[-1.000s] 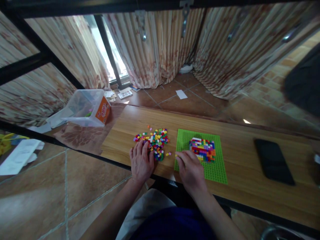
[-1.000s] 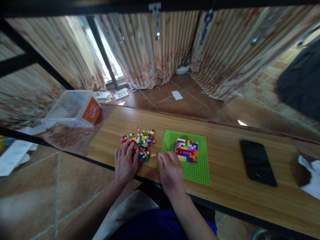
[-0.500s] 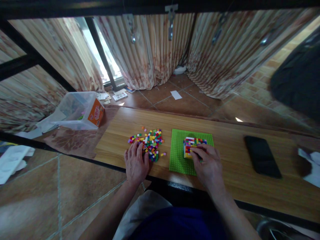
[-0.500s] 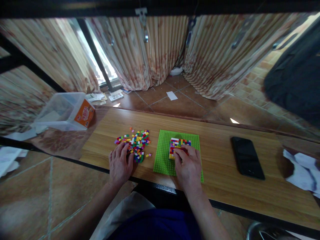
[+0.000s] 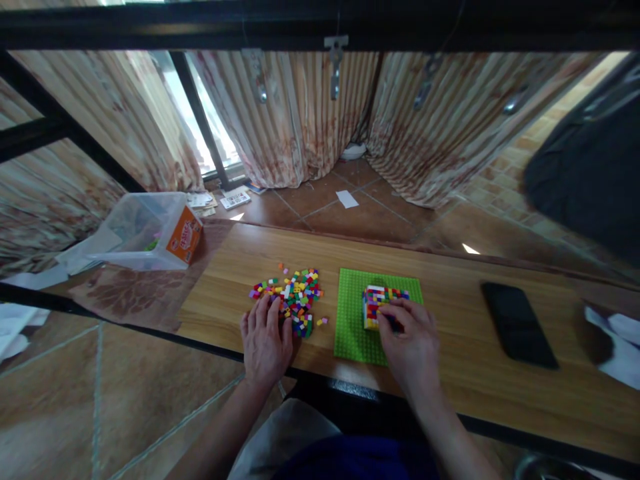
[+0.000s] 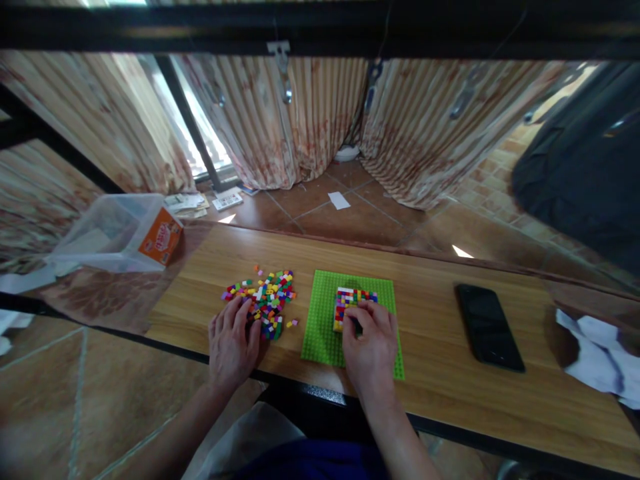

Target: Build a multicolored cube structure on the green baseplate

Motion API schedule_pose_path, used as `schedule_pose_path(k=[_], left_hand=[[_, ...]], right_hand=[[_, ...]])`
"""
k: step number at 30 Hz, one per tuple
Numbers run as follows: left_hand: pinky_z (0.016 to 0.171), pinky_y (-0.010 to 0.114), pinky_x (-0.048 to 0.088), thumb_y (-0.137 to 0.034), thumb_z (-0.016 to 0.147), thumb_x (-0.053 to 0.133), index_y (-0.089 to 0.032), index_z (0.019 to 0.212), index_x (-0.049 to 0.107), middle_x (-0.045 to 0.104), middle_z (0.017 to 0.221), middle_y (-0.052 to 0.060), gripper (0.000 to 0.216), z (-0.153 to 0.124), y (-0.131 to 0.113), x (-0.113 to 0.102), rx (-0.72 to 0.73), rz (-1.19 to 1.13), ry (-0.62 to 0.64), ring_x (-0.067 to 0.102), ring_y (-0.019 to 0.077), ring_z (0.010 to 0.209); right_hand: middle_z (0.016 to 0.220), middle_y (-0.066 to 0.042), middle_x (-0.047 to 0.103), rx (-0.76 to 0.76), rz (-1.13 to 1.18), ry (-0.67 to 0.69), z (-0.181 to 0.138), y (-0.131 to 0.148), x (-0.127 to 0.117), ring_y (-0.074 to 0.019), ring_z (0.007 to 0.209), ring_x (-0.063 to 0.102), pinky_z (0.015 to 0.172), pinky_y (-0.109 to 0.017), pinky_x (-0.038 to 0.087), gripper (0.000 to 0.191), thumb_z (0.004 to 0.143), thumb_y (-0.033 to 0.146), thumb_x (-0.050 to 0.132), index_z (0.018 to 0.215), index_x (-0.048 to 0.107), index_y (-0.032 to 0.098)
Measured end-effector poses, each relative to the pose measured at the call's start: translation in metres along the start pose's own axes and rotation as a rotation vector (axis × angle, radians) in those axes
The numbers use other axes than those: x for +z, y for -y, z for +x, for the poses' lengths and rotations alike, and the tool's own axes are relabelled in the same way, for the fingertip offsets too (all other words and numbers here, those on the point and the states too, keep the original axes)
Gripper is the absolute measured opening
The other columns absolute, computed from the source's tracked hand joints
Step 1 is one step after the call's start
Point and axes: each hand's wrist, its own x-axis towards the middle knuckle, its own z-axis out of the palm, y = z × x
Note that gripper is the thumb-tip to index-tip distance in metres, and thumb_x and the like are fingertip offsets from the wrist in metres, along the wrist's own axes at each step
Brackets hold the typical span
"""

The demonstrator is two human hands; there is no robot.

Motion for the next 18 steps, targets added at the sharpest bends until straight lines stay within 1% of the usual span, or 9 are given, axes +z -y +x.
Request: schedule_pose_path(k=[4, 10, 14, 18], left_hand=[[0.11, 0.052, 0.034, -0.035, 0.096, 0.046, -0.016, 0.135, 0.054, 0.053, 0.143, 0.017, 0.044, 0.0, 0.0, 0.001, 0.001, -0.01, -0.009, 0.048, 0.033, 0.132], [0.11, 0.053, 0.033, -0.035, 0.095, 0.047, -0.017, 0.135, 0.054, 0.053, 0.144, 0.017, 0.045, -0.001, 0.0, 0.001, -0.012, -0.019, -0.002, 0.047, 0.0325, 0.132], [0.111, 0.051, 0.032, -0.035, 0.096, 0.048, -0.016, 0.136, 0.053, 0.052, 0.145, 0.016, 0.045, -0.002, -0.001, 0.001, -0.02, -0.001, 0.015, 0.046, 0.0314, 0.133], [0.111, 0.051, 0.032, -0.034, 0.096, 0.048, -0.016, 0.136, 0.053, 0.052, 0.146, 0.015, 0.045, -0.002, -0.001, 0.0, -0.031, 0.013, 0.025, 0.047, 0.031, 0.132]], right_hand=[[0.102, -0.011, 0.067, -0.07, -0.061, -0.028, -0.005, -0.002, 0.002, -0.0232, 0.095, 0.061, 0.086, -0.042, 0.049, 0.016, 0.089, 0.024, 0.06, 0.086, 0.074, 0.019], [0.109, -0.012, 0.067, -0.196, -0.161, -0.029, -0.012, -0.004, -0.001, -0.0236, 0.099, 0.062, 0.087, -0.043, 0.049, 0.016, 0.091, 0.02, 0.058, 0.095, 0.073, 0.018], [0.112, -0.013, 0.067, -0.229, -0.199, -0.013, -0.015, -0.007, -0.001, -0.0241, 0.1, 0.062, 0.087, -0.043, 0.049, 0.016, 0.092, 0.02, 0.059, 0.097, 0.073, 0.016], [0.11, -0.013, 0.068, -0.248, -0.208, -0.017, -0.016, -0.01, 0.0, -0.0238, 0.098, 0.062, 0.086, -0.042, 0.048, 0.015, 0.092, 0.022, 0.059, 0.094, 0.073, 0.016]])
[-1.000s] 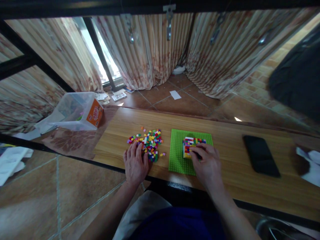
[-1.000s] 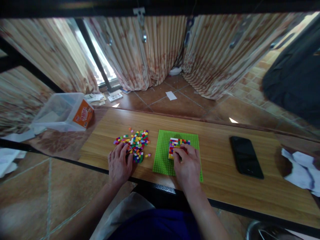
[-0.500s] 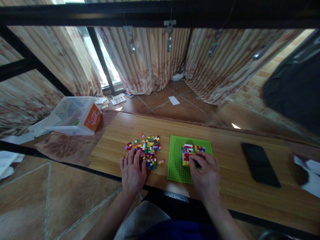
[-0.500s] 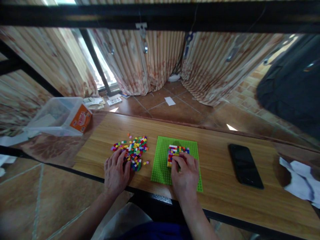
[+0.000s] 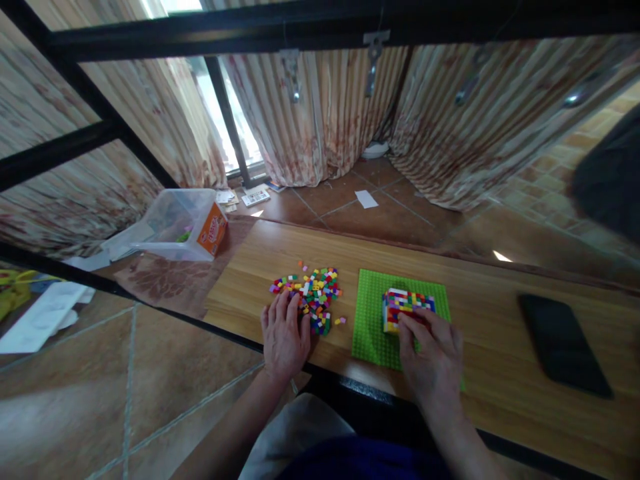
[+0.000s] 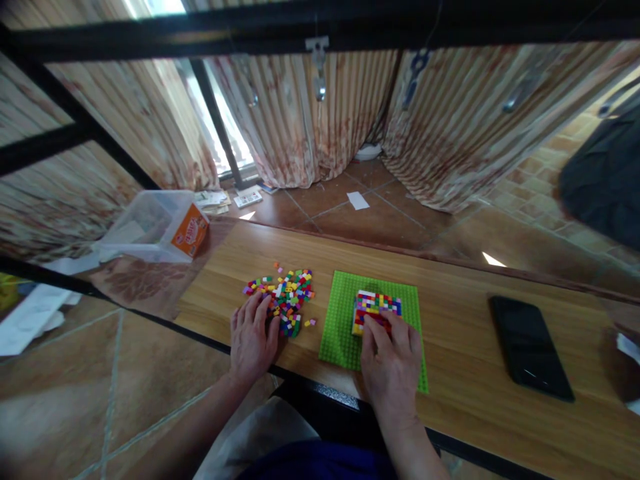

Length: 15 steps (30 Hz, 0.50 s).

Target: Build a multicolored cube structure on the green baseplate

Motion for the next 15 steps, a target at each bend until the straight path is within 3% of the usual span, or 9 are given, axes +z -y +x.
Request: schedule_pose_path(k=[8, 13, 15], left_hand=[[0.112, 0.053, 0.032, -0.034, 0.095, 0.048, -0.017, 0.136, 0.054, 0.052, 0.146, 0.015, 0.045, -0.001, -0.002, -0.001, -0.02, -0.033, -0.002, 0.047, 0.0313, 0.134], [0.112, 0.052, 0.032, -0.035, 0.095, 0.048, -0.017, 0.136, 0.054, 0.052, 0.146, 0.016, 0.045, -0.001, -0.002, -0.002, -0.019, -0.044, 0.004, 0.047, 0.031, 0.134], [0.112, 0.052, 0.032, -0.035, 0.095, 0.047, -0.017, 0.136, 0.055, 0.052, 0.145, 0.015, 0.045, -0.001, -0.002, -0.002, -0.021, -0.046, 0.0, 0.047, 0.0309, 0.134]], right_hand=[[0.118, -0.013, 0.065, 0.002, 0.027, 0.002, -0.002, 0.0, -0.006, -0.0254, 0.104, 0.061, 0.089, -0.045, 0.047, 0.02, 0.093, 0.025, 0.057, 0.105, 0.072, 0.02], [0.111, -0.011, 0.067, 0.034, 0.134, -0.064, 0.003, 0.023, -0.016, -0.0242, 0.1, 0.063, 0.088, -0.042, 0.05, 0.021, 0.092, 0.021, 0.059, 0.109, 0.071, 0.022], [0.106, -0.009, 0.068, 0.018, 0.211, -0.03, 0.003, 0.037, -0.015, -0.0226, 0.097, 0.063, 0.087, -0.04, 0.051, 0.02, 0.092, 0.02, 0.058, 0.107, 0.071, 0.023]])
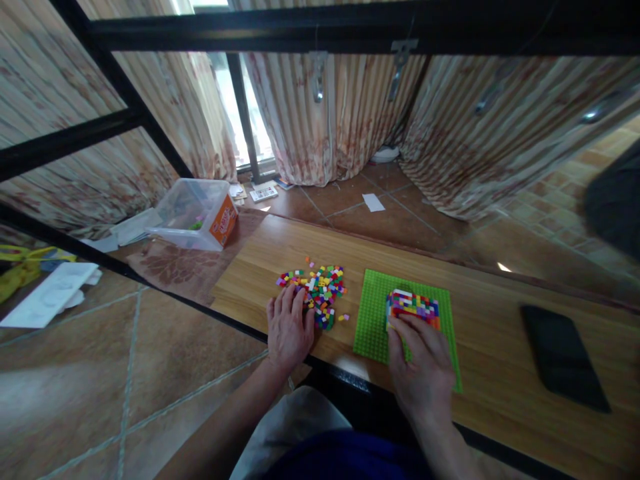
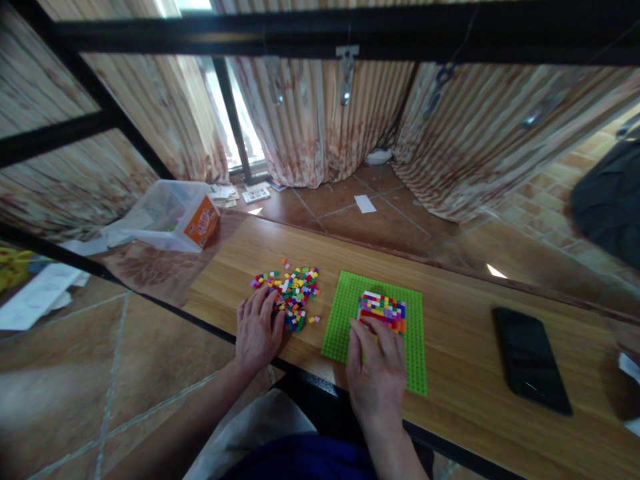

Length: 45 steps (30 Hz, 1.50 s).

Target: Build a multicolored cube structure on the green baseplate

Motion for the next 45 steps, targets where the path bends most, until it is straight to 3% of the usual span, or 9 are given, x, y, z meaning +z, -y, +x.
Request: schedule_pose_path(k=[4, 9, 15, 22, 27, 36, 45], left_hand=[[0.112, 0.052, 0.031, -0.034, 0.095, 0.048, -0.018, 0.136, 0.055, 0.052, 0.146, 0.015, 0.045, 0.0, 0.0, 0.0, -0.006, 0.004, -0.002, 0.046, 0.0312, 0.134], [0.112, 0.052, 0.031, -0.034, 0.095, 0.048, -0.017, 0.137, 0.054, 0.052, 0.146, 0.015, 0.045, -0.001, 0.001, 0.001, 0.008, 0.019, -0.004, 0.047, 0.0307, 0.134], [0.111, 0.052, 0.032, -0.035, 0.095, 0.048, -0.018, 0.136, 0.054, 0.052, 0.146, 0.015, 0.045, 0.0, 0.003, 0.003, 0.018, 0.025, -0.009, 0.047, 0.0315, 0.132], [0.111, 0.051, 0.032, -0.035, 0.095, 0.048, -0.017, 0.137, 0.053, 0.053, 0.145, 0.015, 0.046, 0.0, 0.003, 0.003, 0.028, 0.028, -0.013, 0.047, 0.0318, 0.133], [0.111, 0.051, 0.032, -0.034, 0.094, 0.049, -0.017, 0.136, 0.054, 0.052, 0.145, 0.015, 0.046, 0.001, 0.002, 0.001, 0.03, 0.029, -0.013, 0.047, 0.0317, 0.133], [0.111, 0.051, 0.032, -0.036, 0.095, 0.048, -0.017, 0.134, 0.055, 0.053, 0.145, 0.016, 0.044, 0.002, 0.003, 0.003, 0.032, 0.017, -0.022, 0.047, 0.0318, 0.133], [0.111, 0.05, 0.032, -0.035, 0.096, 0.047, -0.016, 0.134, 0.055, 0.053, 0.145, 0.015, 0.044, 0.002, 0.002, 0.002, 0.031, 0.028, -0.016, 0.047, 0.0311, 0.133]], right_hand=[[0.105, -0.009, 0.067, -0.035, 0.111, 0.172, -0.005, 0.019, 0.022, -0.0213, 0.097, 0.061, 0.085, -0.038, 0.052, 0.023, 0.095, 0.02, 0.052, 0.107, 0.071, 0.023], [0.108, -0.012, 0.066, -0.077, 0.092, 0.269, -0.006, 0.025, 0.056, -0.0231, 0.1, 0.057, 0.085, -0.039, 0.05, 0.024, 0.095, 0.017, 0.05, 0.104, 0.072, 0.019], [0.099, -0.009, 0.065, -0.103, 0.077, 0.377, 0.002, 0.022, 0.069, -0.0221, 0.093, 0.053, 0.081, -0.037, 0.047, 0.022, 0.093, 0.017, 0.051, 0.094, 0.072, 0.021], [0.089, -0.007, 0.066, -0.062, 0.18, 0.303, 0.009, 0.03, 0.061, -0.0197, 0.085, 0.056, 0.076, -0.033, 0.047, 0.023, 0.096, 0.02, 0.05, 0.089, 0.071, 0.021], [0.087, -0.005, 0.071, 0.009, 0.284, 0.255, 0.006, 0.031, 0.04, -0.0182, 0.083, 0.062, 0.076, -0.032, 0.049, 0.017, 0.097, 0.021, 0.052, 0.094, 0.069, 0.02], [0.095, -0.005, 0.073, 0.103, 0.148, 0.108, -0.003, -0.013, -0.004, -0.0185, 0.089, 0.066, 0.083, -0.035, 0.052, 0.014, 0.094, 0.026, 0.059, 0.099, 0.071, 0.021], [0.118, -0.011, 0.064, 0.087, -0.03, 0.063, 0.001, -0.044, -0.002, -0.0252, 0.109, 0.059, 0.092, -0.047, 0.044, 0.018, 0.093, 0.032, 0.059, 0.09, 0.074, 0.023]])
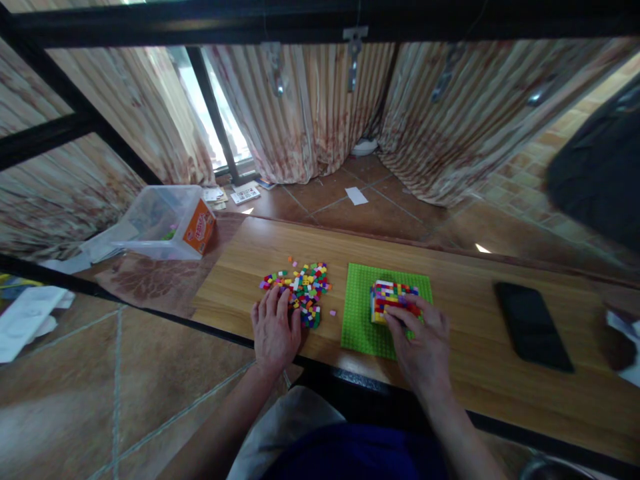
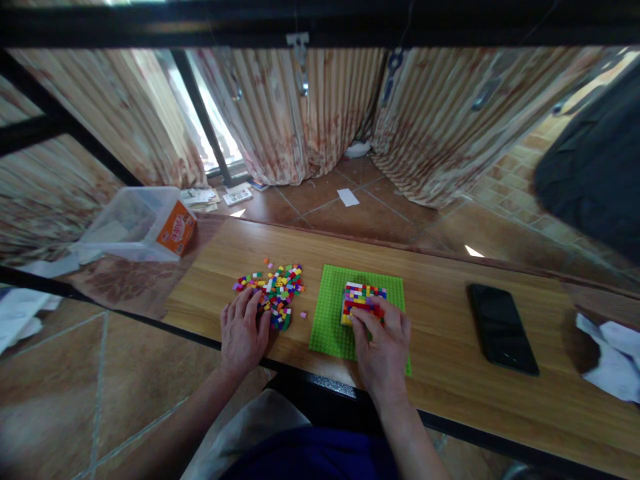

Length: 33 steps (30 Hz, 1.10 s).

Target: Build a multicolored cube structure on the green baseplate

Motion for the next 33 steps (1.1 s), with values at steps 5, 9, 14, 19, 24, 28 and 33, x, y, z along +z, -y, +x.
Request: schedule_pose_path(k=[5, 9, 14, 19, 24, 28, 33], left_hand=[[0.111, 0.051, 0.032, -0.035, 0.096, 0.048, -0.016, 0.134, 0.055, 0.052, 0.145, 0.015, 0.044, 0.0, -0.0002, -0.0001, 0.007, 0.008, 0.001, 0.047, 0.0315, 0.133], [0.111, 0.05, 0.032, -0.036, 0.095, 0.048, -0.016, 0.133, 0.056, 0.053, 0.144, 0.015, 0.044, 0.0005, -0.0006, -0.0005, 0.003, 0.01, -0.005, 0.048, 0.0319, 0.133], [0.112, 0.049, 0.031, -0.036, 0.096, 0.048, -0.016, 0.135, 0.055, 0.054, 0.144, 0.015, 0.044, 0.0002, 0.0005, 0.0005, 0.019, 0.011, -0.011, 0.048, 0.0316, 0.133], [0.112, 0.05, 0.031, -0.036, 0.096, 0.047, -0.016, 0.134, 0.055, 0.053, 0.144, 0.015, 0.044, -0.0004, 0.0014, 0.0015, 0.018, 0.011, -0.014, 0.047, 0.0318, 0.133], [0.112, 0.051, 0.031, -0.036, 0.095, 0.047, -0.016, 0.135, 0.055, 0.053, 0.145, 0.016, 0.045, -0.0005, 0.0004, 0.0005, 0.005, 0.008, -0.007, 0.046, 0.0319, 0.134], [0.111, 0.052, 0.032, -0.036, 0.095, 0.048, -0.016, 0.135, 0.055, 0.052, 0.145, 0.015, 0.044, -0.0005, 0.0003, 0.0005, -0.004, 0.003, 0.01, 0.047, 0.0321, 0.133], [0.111, 0.052, 0.032, -0.036, 0.096, 0.048, -0.017, 0.135, 0.055, 0.051, 0.146, 0.014, 0.044, -0.002, -0.0005, -0.0007, -0.018, 0.021, 0.023, 0.047, 0.0315, 0.133]], right_hand=[[0.121, -0.01, 0.064, 0.032, 0.012, -0.019, -0.0024, -0.0004, 0.0024, -0.0249, 0.112, 0.059, 0.093, -0.047, 0.043, 0.015, 0.092, 0.032, 0.061, 0.091, 0.073, 0.023], [0.117, -0.01, 0.065, 0.072, 0.058, -0.043, -0.0017, -0.001, 0.0034, -0.0248, 0.109, 0.061, 0.093, -0.047, 0.043, 0.015, 0.09, 0.033, 0.062, 0.089, 0.073, 0.023], [0.114, -0.009, 0.066, 0.072, 0.065, -0.069, -0.0021, -0.0037, 0.0042, -0.0247, 0.108, 0.062, 0.092, -0.046, 0.043, 0.012, 0.09, 0.029, 0.063, 0.087, 0.072, 0.023], [0.115, -0.008, 0.066, 0.03, 0.051, -0.09, -0.0043, -0.0032, 0.0007, -0.0236, 0.106, 0.062, 0.088, -0.043, 0.044, 0.009, 0.089, 0.025, 0.063, 0.091, 0.072, 0.024], [0.121, -0.01, 0.065, -0.071, -0.04, -0.073, -0.0045, 0.0004, -0.0021, -0.0234, 0.105, 0.062, 0.089, -0.043, 0.045, 0.015, 0.088, 0.017, 0.063, 0.098, 0.072, 0.024], [0.123, -0.011, 0.064, -0.113, -0.108, -0.059, -0.0058, 0.0018, -0.0007, -0.0242, 0.107, 0.061, 0.09, -0.043, 0.045, 0.021, 0.087, 0.012, 0.062, 0.101, 0.072, 0.023], [0.122, -0.012, 0.065, -0.146, -0.082, -0.074, -0.0102, -0.0015, 0.0011, -0.0243, 0.108, 0.062, 0.089, -0.042, 0.047, 0.022, 0.086, 0.01, 0.062, 0.103, 0.071, 0.022]])
